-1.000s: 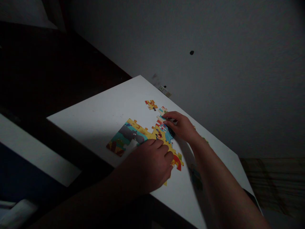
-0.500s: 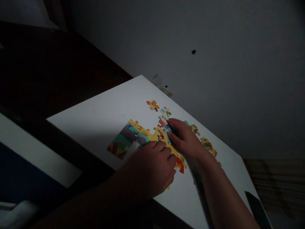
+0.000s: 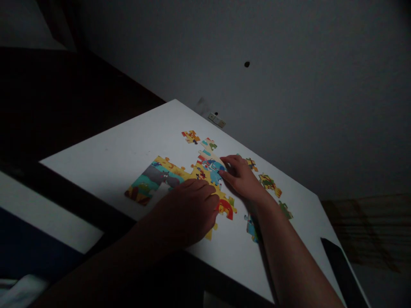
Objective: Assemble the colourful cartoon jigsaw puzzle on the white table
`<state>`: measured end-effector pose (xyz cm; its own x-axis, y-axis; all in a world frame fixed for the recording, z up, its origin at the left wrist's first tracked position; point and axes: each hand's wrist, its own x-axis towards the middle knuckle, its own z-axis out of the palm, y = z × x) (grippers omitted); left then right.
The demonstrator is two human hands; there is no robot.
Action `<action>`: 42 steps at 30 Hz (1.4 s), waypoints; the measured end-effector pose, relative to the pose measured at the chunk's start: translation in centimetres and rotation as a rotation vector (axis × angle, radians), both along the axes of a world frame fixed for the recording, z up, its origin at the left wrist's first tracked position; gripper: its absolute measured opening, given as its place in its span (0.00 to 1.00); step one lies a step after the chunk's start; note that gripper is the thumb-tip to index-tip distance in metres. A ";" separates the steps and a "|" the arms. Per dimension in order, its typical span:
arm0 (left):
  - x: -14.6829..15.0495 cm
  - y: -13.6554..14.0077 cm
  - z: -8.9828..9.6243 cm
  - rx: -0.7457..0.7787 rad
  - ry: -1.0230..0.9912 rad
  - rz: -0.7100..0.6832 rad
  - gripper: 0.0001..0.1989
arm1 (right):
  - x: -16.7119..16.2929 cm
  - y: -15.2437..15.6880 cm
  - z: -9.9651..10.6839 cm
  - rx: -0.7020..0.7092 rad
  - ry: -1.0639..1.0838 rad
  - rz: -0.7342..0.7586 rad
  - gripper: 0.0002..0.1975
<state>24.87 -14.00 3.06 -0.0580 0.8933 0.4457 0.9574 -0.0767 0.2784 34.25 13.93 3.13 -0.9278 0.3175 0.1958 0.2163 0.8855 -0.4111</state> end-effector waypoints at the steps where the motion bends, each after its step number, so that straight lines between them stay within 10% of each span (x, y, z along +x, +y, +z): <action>1: -0.1 -0.3 0.4 -0.013 0.014 -0.011 0.05 | -0.2 0.0 -0.2 -0.012 0.006 0.005 0.21; 9: -7.7 1.8 4.9 -0.090 0.102 0.107 0.13 | -1.3 1.1 -1.5 -0.112 0.089 0.050 0.17; 15: -14.0 8.3 1.0 -0.215 -0.143 -0.117 0.21 | -1.8 1.5 -1.3 -0.173 0.088 0.121 0.13; 42: -14.0 8.9 -0.5 -0.205 -0.117 -0.060 0.19 | -1.1 1.9 -1.6 -0.064 0.076 0.135 0.14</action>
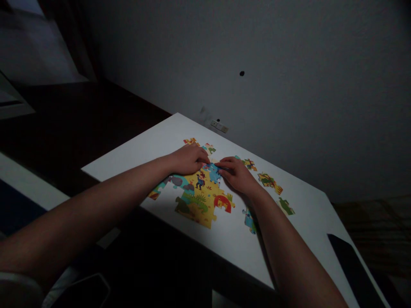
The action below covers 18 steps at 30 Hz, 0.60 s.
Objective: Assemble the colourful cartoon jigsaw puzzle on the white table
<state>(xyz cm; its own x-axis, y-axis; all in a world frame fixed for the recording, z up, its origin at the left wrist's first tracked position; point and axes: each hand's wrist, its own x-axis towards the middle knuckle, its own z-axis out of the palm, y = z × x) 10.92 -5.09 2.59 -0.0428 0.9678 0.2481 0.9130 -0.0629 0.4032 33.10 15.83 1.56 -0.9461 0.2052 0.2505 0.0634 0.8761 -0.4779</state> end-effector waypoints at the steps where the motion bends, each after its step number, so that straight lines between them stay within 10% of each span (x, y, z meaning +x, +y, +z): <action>1: 0.0 0.0 0.0 0.002 -0.014 0.015 0.18 | 0.0 0.0 0.0 0.001 0.003 0.002 0.13; 18: -0.2 -0.1 0.1 0.003 0.000 0.061 0.15 | -0.4 -0.9 0.8 -0.043 0.034 0.019 0.10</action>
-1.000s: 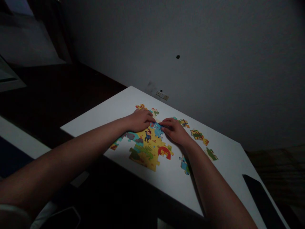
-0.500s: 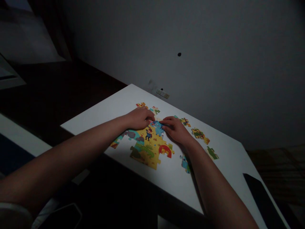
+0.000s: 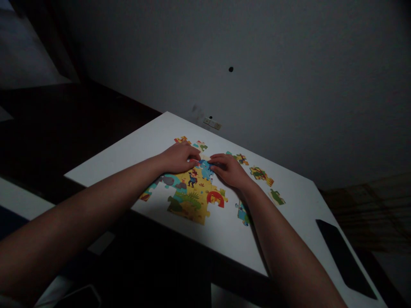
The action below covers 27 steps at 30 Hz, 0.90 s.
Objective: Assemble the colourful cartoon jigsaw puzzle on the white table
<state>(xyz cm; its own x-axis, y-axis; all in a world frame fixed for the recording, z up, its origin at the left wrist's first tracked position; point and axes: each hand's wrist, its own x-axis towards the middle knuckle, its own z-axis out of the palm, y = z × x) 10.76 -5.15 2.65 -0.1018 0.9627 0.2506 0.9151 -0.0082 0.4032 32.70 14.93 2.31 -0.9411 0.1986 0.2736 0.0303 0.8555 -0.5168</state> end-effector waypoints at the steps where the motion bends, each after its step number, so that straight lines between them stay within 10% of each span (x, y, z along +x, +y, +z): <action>1: 0.0 0.0 0.0 -0.002 -0.003 0.006 0.15 | 0.0 0.1 0.0 0.002 -0.003 0.004 0.10; 21: -4.7 0.8 -2.9 -0.009 0.045 0.017 0.27 | -1.8 -2.4 1.6 0.309 -0.252 -0.021 0.19; 27: -4.5 0.8 -2.8 0.017 0.047 -0.037 0.28 | -0.6 -3.0 4.9 0.371 -0.283 0.012 0.21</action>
